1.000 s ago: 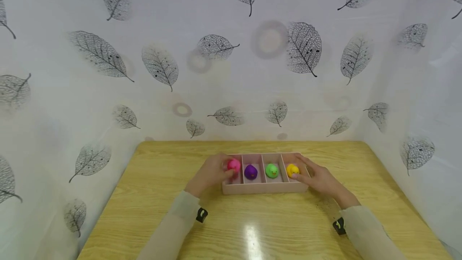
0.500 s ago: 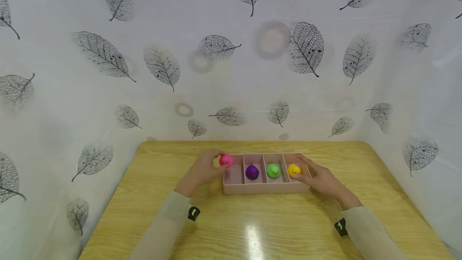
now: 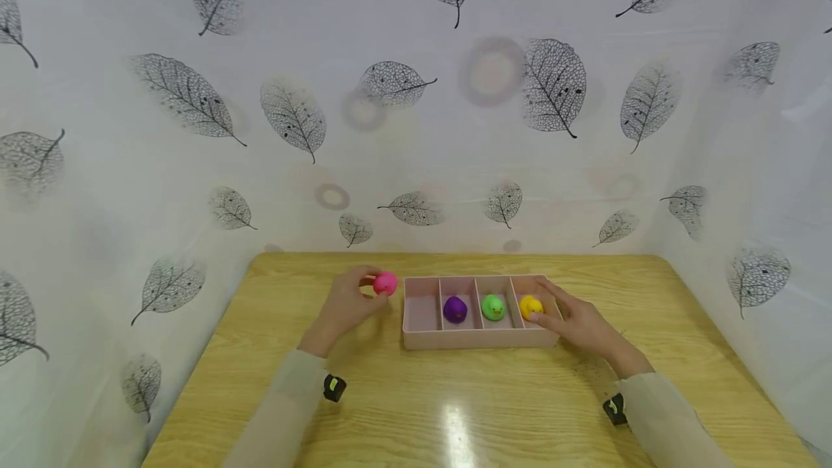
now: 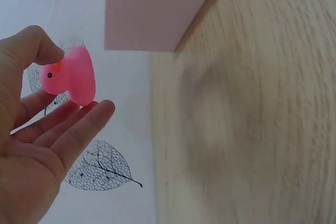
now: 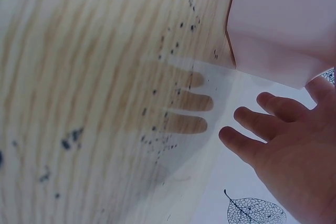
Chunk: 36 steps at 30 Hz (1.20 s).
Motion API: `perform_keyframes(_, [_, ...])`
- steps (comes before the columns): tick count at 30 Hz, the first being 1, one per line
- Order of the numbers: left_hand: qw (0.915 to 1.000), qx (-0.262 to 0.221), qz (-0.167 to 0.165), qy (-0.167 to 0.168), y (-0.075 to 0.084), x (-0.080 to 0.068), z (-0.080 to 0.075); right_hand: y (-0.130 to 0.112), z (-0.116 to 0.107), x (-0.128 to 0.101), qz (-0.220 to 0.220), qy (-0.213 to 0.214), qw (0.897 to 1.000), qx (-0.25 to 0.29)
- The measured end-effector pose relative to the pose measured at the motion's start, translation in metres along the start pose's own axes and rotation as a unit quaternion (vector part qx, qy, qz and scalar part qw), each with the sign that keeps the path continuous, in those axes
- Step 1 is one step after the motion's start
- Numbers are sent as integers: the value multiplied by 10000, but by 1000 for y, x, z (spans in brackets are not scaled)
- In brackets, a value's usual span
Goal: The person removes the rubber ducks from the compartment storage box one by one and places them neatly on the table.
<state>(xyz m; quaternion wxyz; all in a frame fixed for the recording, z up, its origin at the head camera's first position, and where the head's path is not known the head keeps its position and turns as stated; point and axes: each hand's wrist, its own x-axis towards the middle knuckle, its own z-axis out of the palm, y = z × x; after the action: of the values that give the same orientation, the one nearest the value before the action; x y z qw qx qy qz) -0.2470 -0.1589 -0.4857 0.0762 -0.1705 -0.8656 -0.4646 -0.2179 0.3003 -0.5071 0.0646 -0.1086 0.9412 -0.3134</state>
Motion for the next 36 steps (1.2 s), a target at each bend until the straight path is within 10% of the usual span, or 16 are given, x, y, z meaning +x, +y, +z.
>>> perform_keyframes(12, [9960,-535,-583,424,-25,-8,-7,2,-1,0,-52,-22,10000,14])
perform_keyframes(36, [9877,-478,-1470,241,-66,-20,-24,4,1,1,18,-20,10000,-34])
